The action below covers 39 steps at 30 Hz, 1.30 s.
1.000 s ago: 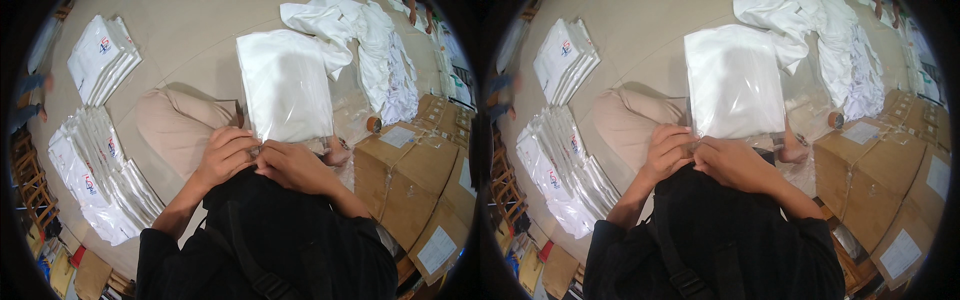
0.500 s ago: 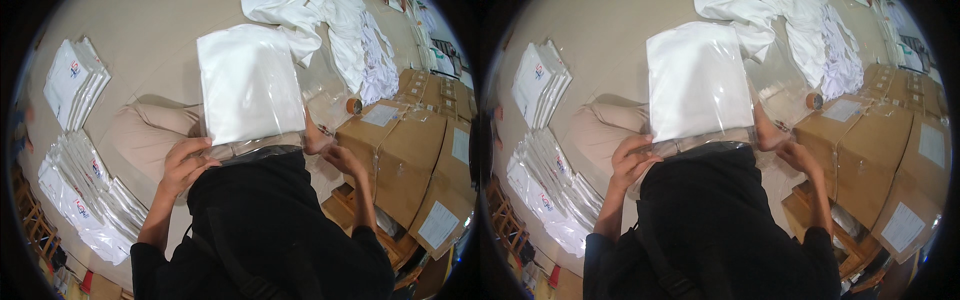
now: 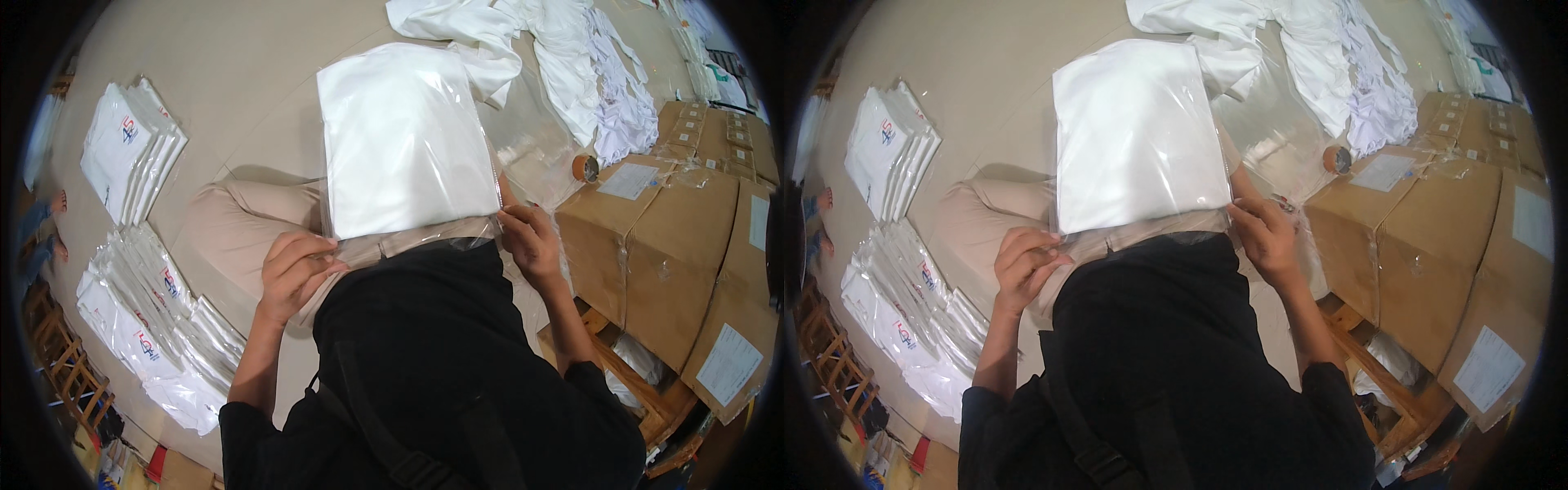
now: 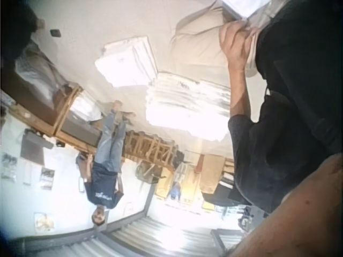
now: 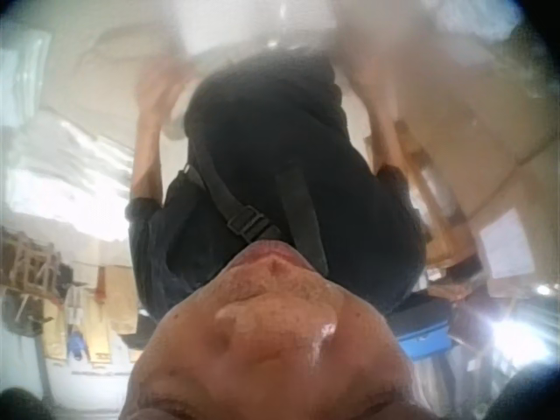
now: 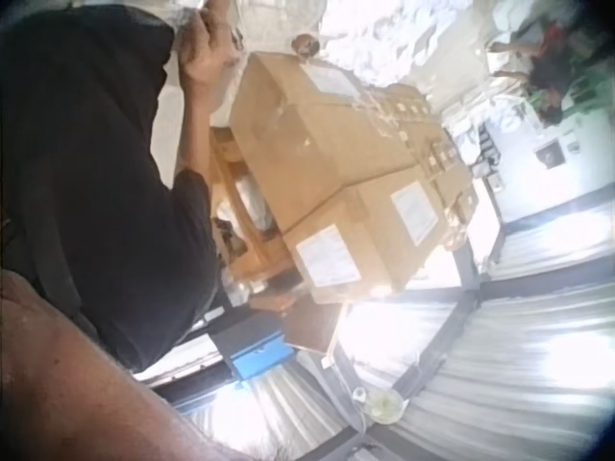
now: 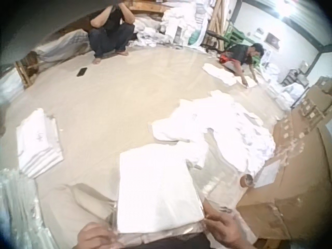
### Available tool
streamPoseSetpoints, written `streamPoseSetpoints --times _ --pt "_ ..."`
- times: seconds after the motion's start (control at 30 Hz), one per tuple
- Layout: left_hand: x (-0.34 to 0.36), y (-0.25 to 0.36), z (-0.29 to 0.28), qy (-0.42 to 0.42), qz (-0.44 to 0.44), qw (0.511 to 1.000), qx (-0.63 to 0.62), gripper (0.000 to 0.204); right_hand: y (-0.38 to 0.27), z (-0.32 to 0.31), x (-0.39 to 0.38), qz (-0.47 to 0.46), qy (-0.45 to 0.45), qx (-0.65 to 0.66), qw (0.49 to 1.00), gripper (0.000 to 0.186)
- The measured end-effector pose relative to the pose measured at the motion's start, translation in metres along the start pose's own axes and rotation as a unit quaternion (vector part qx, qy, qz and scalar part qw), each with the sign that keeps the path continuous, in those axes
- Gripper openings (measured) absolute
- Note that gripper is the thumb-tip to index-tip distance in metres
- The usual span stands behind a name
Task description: The person folds white polo shirts and places them into clear plastic bags. They also use scissors to trim loose threads from the shirts before folding and packaging them.
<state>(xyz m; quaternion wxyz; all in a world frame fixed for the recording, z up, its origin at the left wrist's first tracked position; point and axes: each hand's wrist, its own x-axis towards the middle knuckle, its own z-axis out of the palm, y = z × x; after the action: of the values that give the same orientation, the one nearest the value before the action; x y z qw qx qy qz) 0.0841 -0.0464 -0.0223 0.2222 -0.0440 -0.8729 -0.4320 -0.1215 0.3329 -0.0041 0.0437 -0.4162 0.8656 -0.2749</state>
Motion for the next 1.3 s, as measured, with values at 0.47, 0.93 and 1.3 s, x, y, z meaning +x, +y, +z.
streamPoseSetpoints --times 0.47,0.93,1.3 --pt "-0.013 -0.013 -0.005 -0.004 -0.054 0.998 -0.025 0.031 0.012 -0.028 0.015 -0.03 -0.043 0.095 0.994 0.035" --pt "-0.023 -0.011 0.009 0.053 -0.304 0.918 -0.25 0.013 0.008 -0.028 0.028 0.178 -0.062 0.227 0.956 0.007" --pt "-0.018 -0.004 0.026 0.095 -0.501 0.792 -0.336 0.019 0.008 -0.02 0.035 0.344 -0.106 0.351 0.864 0.017"
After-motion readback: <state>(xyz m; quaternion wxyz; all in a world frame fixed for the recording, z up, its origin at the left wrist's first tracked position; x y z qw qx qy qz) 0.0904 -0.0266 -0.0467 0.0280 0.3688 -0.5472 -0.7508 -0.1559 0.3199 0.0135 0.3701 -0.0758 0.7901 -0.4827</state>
